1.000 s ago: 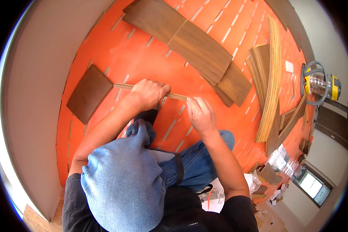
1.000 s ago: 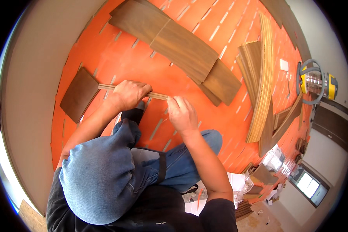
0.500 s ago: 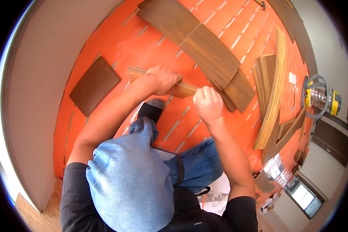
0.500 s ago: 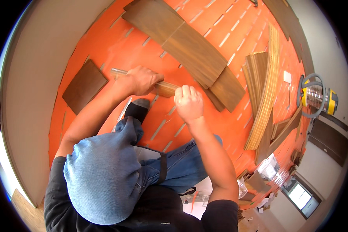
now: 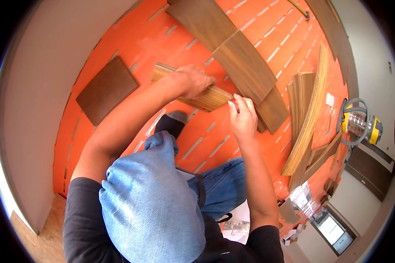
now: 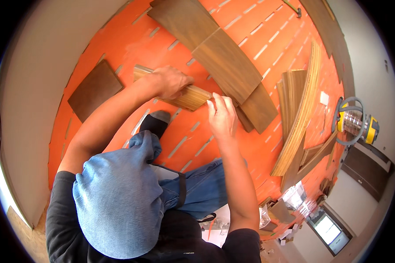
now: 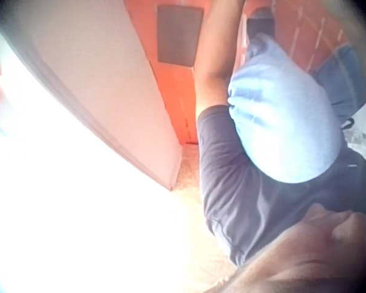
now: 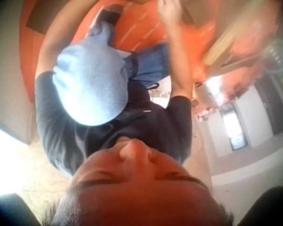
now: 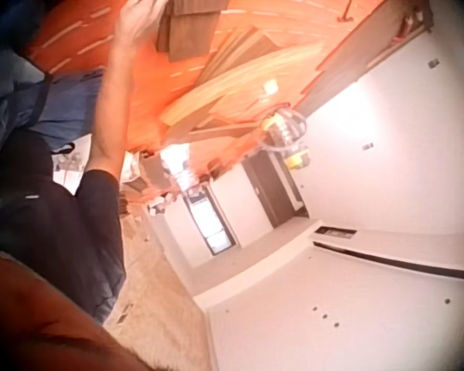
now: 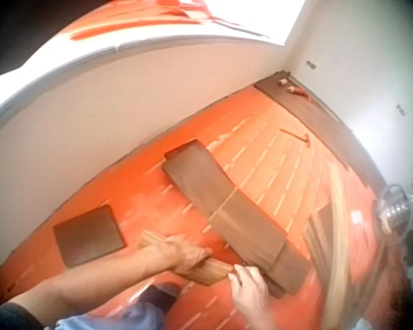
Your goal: The person picks up wooden floor planks, peels a transparent plastic protective film from their surface by hand, and sets the planks back down on the floor while kneeling on a subfloor underlay.
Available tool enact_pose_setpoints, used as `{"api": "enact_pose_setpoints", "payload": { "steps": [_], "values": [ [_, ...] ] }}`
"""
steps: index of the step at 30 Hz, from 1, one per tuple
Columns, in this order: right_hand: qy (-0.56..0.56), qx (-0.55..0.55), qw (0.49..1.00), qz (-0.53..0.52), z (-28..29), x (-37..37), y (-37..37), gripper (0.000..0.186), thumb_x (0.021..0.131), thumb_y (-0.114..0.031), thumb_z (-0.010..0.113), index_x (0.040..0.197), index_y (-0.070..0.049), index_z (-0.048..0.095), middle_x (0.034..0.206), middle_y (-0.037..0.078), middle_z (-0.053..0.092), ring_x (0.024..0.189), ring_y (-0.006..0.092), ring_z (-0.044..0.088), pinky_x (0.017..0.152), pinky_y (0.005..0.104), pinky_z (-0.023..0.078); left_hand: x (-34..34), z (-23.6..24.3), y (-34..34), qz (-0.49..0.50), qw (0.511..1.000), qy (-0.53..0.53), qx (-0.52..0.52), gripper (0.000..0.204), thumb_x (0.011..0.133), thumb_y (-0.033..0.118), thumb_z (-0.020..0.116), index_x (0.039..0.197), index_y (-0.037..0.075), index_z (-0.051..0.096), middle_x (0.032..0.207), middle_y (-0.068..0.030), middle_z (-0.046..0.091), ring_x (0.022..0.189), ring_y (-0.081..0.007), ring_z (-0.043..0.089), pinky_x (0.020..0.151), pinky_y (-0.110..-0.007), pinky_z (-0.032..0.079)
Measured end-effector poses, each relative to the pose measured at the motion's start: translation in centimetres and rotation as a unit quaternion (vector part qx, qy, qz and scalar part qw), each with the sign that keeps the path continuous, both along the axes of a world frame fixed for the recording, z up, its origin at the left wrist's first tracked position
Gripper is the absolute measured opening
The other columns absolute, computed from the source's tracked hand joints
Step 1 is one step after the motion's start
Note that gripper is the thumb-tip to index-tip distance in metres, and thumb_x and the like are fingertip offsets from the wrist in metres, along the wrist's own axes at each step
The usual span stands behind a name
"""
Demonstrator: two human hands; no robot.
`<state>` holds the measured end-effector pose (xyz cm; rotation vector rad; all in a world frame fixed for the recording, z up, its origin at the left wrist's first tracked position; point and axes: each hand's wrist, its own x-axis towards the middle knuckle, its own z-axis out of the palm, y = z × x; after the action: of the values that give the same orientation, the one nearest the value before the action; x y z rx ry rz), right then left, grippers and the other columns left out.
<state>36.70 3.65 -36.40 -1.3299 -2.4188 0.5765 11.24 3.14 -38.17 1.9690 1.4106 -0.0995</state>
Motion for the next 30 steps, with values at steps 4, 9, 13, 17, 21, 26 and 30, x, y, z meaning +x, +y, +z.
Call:
{"api": "enact_pose_setpoints", "payload": {
  "steps": [4, 9, 13, 17, 21, 26, 30],
  "values": [
    [-0.008, 0.139, 0.989, 0.058, -1.5, 0.0, 0.7, 0.014, 0.091, -0.009, 0.077, 0.104, -0.006, 0.072, 0.092, 0.010, 0.065, 0.083, 0.0302, 0.068, 0.072, 0.0411, 0.057, -0.1, 0.1, 0.2, 0.000, 1.000, -0.004, 0.000, 0.037, 0.090, 0.024, 0.072, 0.124, 0.012, 0.064, 0.107, -0.0123, 0.076, 0.102, -0.0343, 0.072, 0.089, -0.048, 0.057],
    [-0.027, 0.187, 0.980, 0.061, -2.9, -0.7, 0.4, 0.011, 0.089, -0.005, 0.074, 0.093, -0.007, 0.065, 0.091, 0.010, 0.062, 0.079, 0.0297, 0.067, 0.070, 0.0418, 0.057, -0.3, -0.4, 0.0, -0.022, 0.998, 0.016, 0.048, 0.042, 0.087, 0.032, 0.079, 0.121, 0.012, 0.064, 0.105, -0.0096, 0.075, 0.100, -0.0332, 0.073, 0.086, -0.047, 0.058],
    [0.019, 0.122, 0.992, 0.024, -3.2, -0.7, 0.1, 0.012, 0.088, -0.004, 0.072, 0.094, -0.006, 0.062, 0.093, 0.011, 0.061, 0.077, 0.0318, 0.065, 0.068, 0.0413, 0.055, -0.8, -1.0, -0.1, 0.007, 0.999, 0.026, 0.040, 0.055, 0.082, 0.048, 0.084, 0.119, 0.013, 0.064, 0.102, -0.0078, 0.075, 0.097, -0.0327, 0.073, 0.082, -0.047, 0.058],
    [0.065, -0.027, 0.997, -0.035, -2.1, -0.2, -1.2, 0.009, 0.094, -0.007, 0.069, 0.096, -0.004, 0.061, 0.091, 0.011, 0.061, 0.072, 0.0262, 0.062, 0.066, 0.0396, 0.052, -1.3, -0.3, 0.3, -0.008, 1.000, 0.021, 0.019, 0.060, 0.079, 0.060, 0.082, 0.111, 0.012, 0.068, 0.097, -0.0078, 0.076, 0.095, -0.0335, 0.074, 0.080, -0.048, 0.058],
    [0.058, -0.188, 0.974, -0.113, -1.1, 0.5, -0.9, 0.013, 0.100, -0.013, 0.065, 0.099, -0.002, 0.060, 0.085, 0.011, 0.061, 0.072, 0.0201, 0.060, 0.067, 0.0398, 0.051, -0.7, 1.2, 1.6, -0.049, 0.999, 0.013, 0.004, 0.064, 0.081, 0.071, 0.075, 0.104, 0.011, 0.072, 0.092, -0.0088, 0.077, 0.095, -0.0343, 0.074, 0.078, -0.048, 0.058],
    [-0.084, -0.259, 0.956, -0.109, -3.5, 2.1, 0.4, 0.019, 0.104, -0.019, 0.061, 0.102, 0.000, 0.060, 0.088, 0.018, 0.067, 0.078, 0.0275, 0.065, 0.072, 0.0424, 0.052, 2.0, -1.3, 2.8, -0.114, 0.991, 0.063, 0.016, 0.072, 0.084, 0.077, 0.066, 0.111, 0.011, 0.073, 0.096, -0.0096, 0.077, 0.100, -0.0319, 0.073, 0.084, -0.046, 0.056],
    [-0.097, -0.194, 0.972, -0.095, -7.0, 2.4, 0.8, 0.019, 0.103, -0.019, 0.059, 0.103, 0.000, 0.063, 0.097, 0.023, 0.071, 0.094, 0.0397, 0.069, 0.084, 0.0487, 0.054, 2.2, -6.4, 1.5, -0.109, 0.983, 0.040, 0.143, 0.076, 0.084, 0.072, 0.069, 0.125, 0.008, 0.069, 0.127, -0.0089, 0.071, 0.128, -0.0267, 0.061, 0.105, -0.046, 0.047]
  ]
}}
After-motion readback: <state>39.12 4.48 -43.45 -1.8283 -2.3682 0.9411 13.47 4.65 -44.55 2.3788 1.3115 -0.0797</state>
